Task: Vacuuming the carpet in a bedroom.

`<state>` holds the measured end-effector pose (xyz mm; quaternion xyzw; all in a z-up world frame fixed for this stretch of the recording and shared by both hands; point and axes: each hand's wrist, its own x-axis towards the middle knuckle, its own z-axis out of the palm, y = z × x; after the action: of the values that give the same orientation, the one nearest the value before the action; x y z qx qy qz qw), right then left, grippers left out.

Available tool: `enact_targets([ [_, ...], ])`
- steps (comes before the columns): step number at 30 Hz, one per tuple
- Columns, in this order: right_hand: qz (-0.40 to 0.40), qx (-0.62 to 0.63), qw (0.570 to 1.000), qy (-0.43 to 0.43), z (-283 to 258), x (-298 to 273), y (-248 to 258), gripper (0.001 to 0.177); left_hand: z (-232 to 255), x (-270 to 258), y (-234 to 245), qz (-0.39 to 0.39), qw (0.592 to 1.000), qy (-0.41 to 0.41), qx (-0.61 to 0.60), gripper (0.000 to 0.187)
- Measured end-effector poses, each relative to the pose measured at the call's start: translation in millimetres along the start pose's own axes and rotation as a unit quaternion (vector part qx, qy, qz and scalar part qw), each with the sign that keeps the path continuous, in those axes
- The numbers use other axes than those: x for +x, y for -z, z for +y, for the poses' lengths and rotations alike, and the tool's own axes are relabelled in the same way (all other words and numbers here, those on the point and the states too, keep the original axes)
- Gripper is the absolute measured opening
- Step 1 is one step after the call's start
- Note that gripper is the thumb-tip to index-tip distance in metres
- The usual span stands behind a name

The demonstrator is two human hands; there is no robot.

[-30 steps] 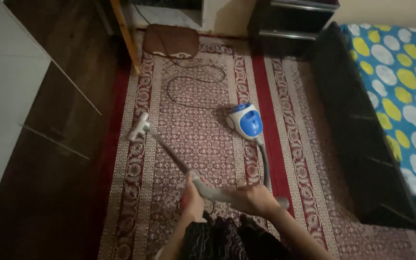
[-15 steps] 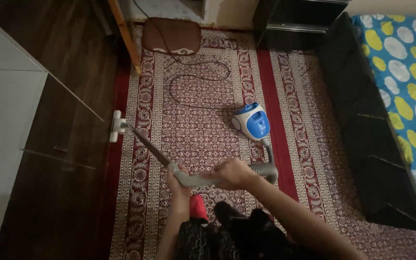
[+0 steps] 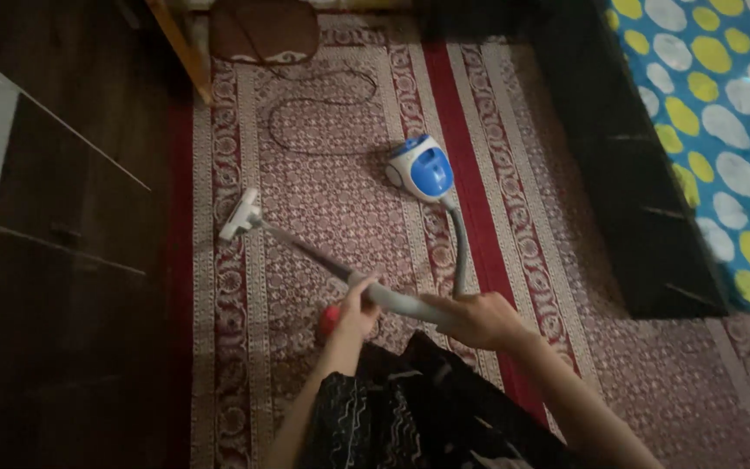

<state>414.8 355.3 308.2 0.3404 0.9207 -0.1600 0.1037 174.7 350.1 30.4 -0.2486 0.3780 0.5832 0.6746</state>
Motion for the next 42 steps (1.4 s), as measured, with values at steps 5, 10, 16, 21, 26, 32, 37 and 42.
enact_targets([
  [5,0.064,0.035,0.996,0.043,17.8,-89.8,-42.3,0.052,-82.2,-83.7,3.4,-0.096,0.995,-0.020,-0.018,0.067],
  [10,0.090,0.021,0.996,0.020,6.9,-160.3,-45.0,0.056,-136.4,-120.0,30.4,-0.132,0.991,0.010,0.027,0.053],
  [16,0.145,0.037,0.989,-0.007,-6.2,-197.8,-22.7,0.049,-156.1,-129.7,14.7,-0.144,0.985,0.040,0.081,0.031],
  [21,0.098,-0.004,0.995,-0.018,-12.9,-174.3,-38.8,0.055,-145.6,-85.2,36.6,-0.109,0.990,0.018,0.090,0.024],
  [26,-0.020,0.023,0.997,-0.076,-51.9,-123.4,-57.1,0.045,-106.7,-71.7,34.9,-0.157,0.982,-0.097,0.028,0.022],
  [32,0.090,0.155,0.978,-0.108,-80.4,-38.3,-50.6,0.063,-22.4,-64.1,5.0,-0.044,0.988,-0.141,-0.038,0.018],
  [37,0.114,0.154,0.977,-0.098,-105.8,57.7,-34.9,0.065,65.5,-39.6,-15.0,-0.270,0.927,-0.179,-0.190,0.026],
  [42,0.106,0.192,0.970,-0.101,-128.2,130.5,-7.7,0.072,112.9,-118.4,-69.0,-0.117,0.967,-0.204,-0.094,0.044],
])
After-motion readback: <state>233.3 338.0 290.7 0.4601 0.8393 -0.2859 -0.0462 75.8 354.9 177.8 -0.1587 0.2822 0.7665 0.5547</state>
